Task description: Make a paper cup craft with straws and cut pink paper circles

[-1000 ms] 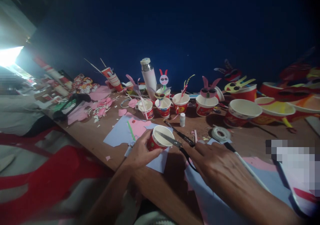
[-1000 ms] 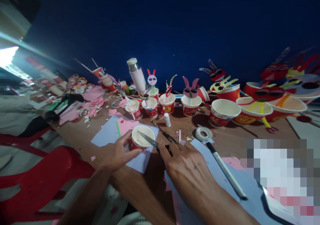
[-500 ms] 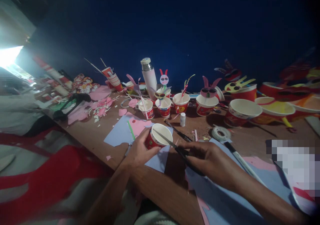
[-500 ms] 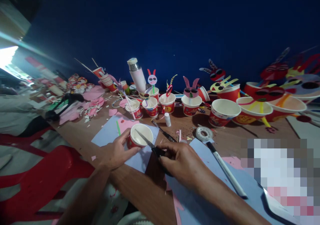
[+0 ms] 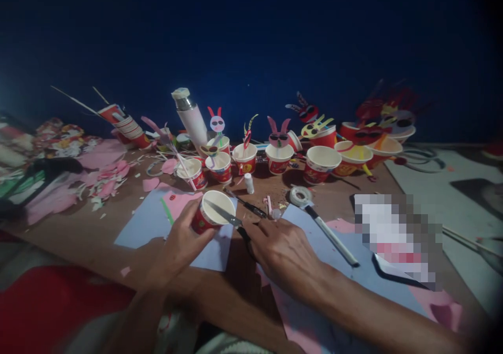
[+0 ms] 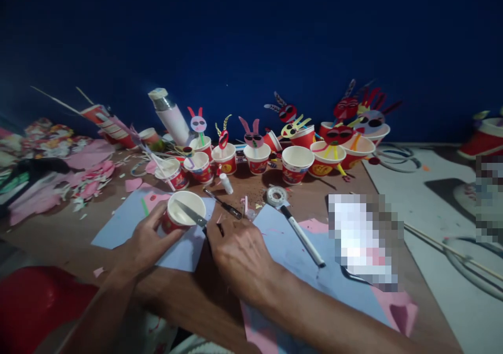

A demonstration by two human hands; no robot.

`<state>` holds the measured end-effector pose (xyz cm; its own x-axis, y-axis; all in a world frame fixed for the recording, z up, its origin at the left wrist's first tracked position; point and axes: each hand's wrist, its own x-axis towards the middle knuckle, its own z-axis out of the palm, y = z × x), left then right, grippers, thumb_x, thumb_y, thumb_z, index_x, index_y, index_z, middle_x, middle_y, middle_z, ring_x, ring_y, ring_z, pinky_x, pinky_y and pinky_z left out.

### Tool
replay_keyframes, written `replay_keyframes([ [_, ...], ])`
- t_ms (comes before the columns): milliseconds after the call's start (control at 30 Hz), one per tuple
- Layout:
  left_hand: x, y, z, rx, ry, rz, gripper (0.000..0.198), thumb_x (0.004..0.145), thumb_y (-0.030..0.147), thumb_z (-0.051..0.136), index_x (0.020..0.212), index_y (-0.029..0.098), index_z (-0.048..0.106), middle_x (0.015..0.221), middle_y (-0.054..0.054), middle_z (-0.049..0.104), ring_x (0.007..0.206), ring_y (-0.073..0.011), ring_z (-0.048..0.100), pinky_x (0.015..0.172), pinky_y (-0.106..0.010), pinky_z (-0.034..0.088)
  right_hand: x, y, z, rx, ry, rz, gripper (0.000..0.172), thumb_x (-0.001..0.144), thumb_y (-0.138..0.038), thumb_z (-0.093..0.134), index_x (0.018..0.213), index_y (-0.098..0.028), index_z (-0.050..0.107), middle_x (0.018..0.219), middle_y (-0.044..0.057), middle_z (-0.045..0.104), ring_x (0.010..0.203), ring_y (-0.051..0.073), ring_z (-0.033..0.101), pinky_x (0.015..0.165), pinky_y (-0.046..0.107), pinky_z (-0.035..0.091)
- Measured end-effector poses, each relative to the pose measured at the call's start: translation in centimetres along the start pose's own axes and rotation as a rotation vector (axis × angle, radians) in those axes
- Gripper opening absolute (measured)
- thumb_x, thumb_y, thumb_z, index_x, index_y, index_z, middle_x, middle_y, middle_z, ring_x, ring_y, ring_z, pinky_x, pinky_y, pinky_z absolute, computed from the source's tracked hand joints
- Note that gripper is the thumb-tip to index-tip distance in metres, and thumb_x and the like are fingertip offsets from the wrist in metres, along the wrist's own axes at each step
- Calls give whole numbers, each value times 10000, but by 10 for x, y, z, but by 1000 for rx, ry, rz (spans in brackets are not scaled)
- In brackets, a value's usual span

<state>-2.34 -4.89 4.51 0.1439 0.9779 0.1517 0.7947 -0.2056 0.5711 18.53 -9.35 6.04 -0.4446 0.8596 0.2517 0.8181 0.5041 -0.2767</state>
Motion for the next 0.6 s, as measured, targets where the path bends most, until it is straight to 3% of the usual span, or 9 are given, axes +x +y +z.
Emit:
replay_keyframes([
  [100, 0, 0, 1, -30, 7, 7, 492, 673, 253, 594, 1144, 171, 479, 1047, -56, 585, 1002, -221, 533, 868, -319, 414, 2, 6, -3, 281, -57, 66, 269, 760, -113, 490, 990, -198, 599, 815, 23, 665, 673, 152, 587, 571, 235, 366],
  [233, 0, -1, 1, -33, 20, 42, 516, 686, 292, 599, 1169, 173, 460, 1079, -62, 574, 1013, -223, 532, 871, -316, 410, 8, 16, 0, 704, -170, 164, 291, 754, -131, 459, 980, -205, 627, 655, -37, 632, 520, 89, 527, 481, 187, 336],
  [333, 1, -2, 1, -39, 29, 56, 541, 684, 298, 604, 1186, 174, 444, 1082, -66, 570, 1011, -224, 532, 873, -321, 409, 10, 19, 2, 831, -209, 216, 317, 777, -158, 431, 1038, -187, 610, 603, -43, 592, 459, 74, 468, 423, 173, 304],
  [400, 1, -3, 3, -37, 29, 60, 542, 690, 282, 600, 1195, 176, 435, 1096, -68, 561, 1023, -221, 524, 881, -321, 404, 10, 16, 1, 731, -170, 181, 312, 764, -141, 446, 1019, -203, 616, 651, -34, 621, 505, 85, 506, 456, 180, 325],
  [500, 1, -5, 6, -6, 51, 75, 539, 686, 241, 596, 1196, 183, 432, 1134, -67, 537, 1057, -215, 501, 904, -320, 387, 6, 7, -1, 371, -67, 97, 322, 739, -102, 478, 1013, -211, 609, 805, 8, 668, 638, 134, 579, 549, 220, 363],
  [600, 1, -5, 9, 5, 67, 98, 546, 673, 214, 594, 1192, 187, 429, 1168, -67, 510, 1094, -211, 472, 928, -318, 368, 2, 0, -2, 86, -11, 31, 355, 757, -59, 457, 1076, -165, 573, 836, 63, 664, 685, 168, 590, 601, 256, 380],
])
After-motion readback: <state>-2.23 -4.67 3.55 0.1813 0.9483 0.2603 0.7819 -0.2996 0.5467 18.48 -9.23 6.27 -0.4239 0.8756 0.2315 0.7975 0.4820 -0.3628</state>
